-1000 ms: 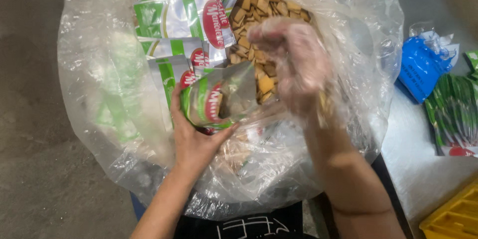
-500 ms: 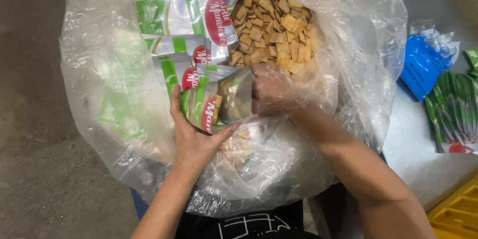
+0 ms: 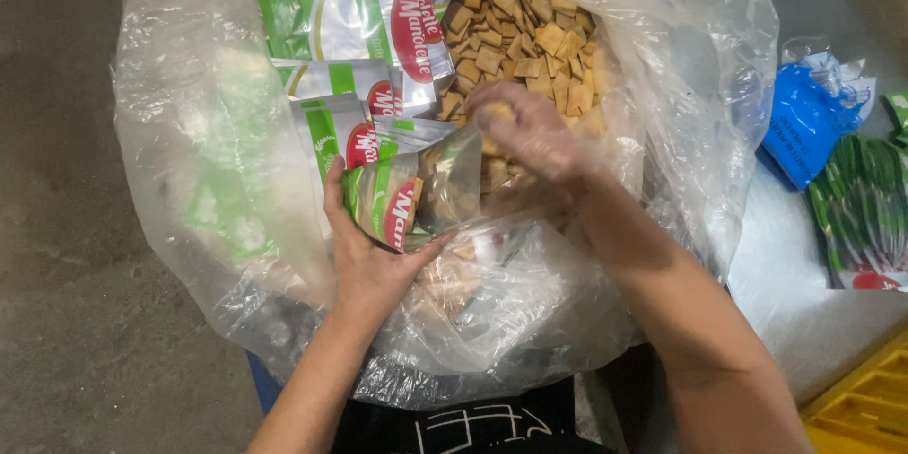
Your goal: The person fills small green and silver bags with square crackers by hand and places the filled bags into a yellow plastic crate.
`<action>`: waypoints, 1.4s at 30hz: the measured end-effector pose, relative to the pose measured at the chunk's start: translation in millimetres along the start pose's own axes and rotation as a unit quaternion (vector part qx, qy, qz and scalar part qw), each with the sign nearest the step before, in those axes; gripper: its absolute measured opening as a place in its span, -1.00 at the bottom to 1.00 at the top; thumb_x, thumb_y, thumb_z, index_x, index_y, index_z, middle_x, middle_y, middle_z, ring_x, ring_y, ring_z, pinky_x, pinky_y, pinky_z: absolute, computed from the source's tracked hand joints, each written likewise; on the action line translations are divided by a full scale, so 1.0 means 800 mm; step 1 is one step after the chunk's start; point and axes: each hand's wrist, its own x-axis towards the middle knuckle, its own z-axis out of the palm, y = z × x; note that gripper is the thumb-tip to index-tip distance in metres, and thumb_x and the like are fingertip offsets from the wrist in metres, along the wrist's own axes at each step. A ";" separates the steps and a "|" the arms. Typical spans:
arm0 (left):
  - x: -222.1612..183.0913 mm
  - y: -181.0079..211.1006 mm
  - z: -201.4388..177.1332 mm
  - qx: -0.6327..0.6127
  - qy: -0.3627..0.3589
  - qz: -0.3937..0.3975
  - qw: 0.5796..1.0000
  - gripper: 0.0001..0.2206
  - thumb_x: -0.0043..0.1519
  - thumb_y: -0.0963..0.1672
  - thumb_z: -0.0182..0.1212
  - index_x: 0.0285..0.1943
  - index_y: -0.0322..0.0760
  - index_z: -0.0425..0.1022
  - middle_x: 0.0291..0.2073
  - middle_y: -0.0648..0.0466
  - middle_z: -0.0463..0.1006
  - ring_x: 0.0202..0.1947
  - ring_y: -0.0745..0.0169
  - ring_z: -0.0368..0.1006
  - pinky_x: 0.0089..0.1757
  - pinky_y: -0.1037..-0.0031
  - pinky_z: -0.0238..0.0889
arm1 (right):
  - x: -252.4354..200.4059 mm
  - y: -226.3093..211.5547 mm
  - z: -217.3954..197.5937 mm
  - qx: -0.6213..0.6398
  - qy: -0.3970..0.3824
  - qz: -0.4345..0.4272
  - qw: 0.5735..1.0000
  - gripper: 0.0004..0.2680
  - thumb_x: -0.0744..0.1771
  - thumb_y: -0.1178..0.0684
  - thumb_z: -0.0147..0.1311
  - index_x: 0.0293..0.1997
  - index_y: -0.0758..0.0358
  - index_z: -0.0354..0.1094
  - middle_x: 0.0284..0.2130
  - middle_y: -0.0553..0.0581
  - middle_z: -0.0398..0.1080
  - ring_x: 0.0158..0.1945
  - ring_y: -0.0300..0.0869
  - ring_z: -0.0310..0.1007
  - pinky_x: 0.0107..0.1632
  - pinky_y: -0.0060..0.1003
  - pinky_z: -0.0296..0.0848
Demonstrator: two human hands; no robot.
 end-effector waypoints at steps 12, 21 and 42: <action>-0.002 -0.006 -0.002 0.042 -0.002 0.022 0.999 0.25 -0.17 -0.06 0.72 0.56 -0.44 -0.29 0.43 -0.35 0.10 0.38 -0.23 0.26 0.29 0.17 0.21 | -0.014 0.021 -0.009 0.574 0.194 0.198 0.770 -0.68 0.40 -0.10 -0.21 0.21 0.30 0.21 0.03 0.29 0.44 0.10 0.11 0.50 0.07 0.16 0.62; -0.001 -0.005 -0.002 0.036 -0.010 0.016 0.999 0.24 -0.14 -0.02 0.70 0.57 -0.45 -0.28 0.43 -0.34 0.09 0.37 -0.24 0.28 0.28 0.16 0.25 | -0.031 0.012 -0.004 0.627 0.178 0.133 0.746 -0.65 0.47 -0.09 -0.27 0.27 0.39 0.20 0.05 0.38 0.41 0.10 0.14 0.45 0.15 0.12 0.51; -0.002 -0.006 0.000 0.044 0.000 0.040 0.998 0.23 -0.14 0.00 0.70 0.56 -0.47 -0.24 0.43 -0.30 0.12 0.36 -0.22 0.29 0.28 0.19 0.25 | -0.037 -0.001 -0.006 0.751 0.157 0.180 0.616 -0.69 0.41 -0.04 -0.09 0.28 0.23 0.13 0.05 0.17 0.32 0.08 0.02 0.47 0.18 0.17 0.49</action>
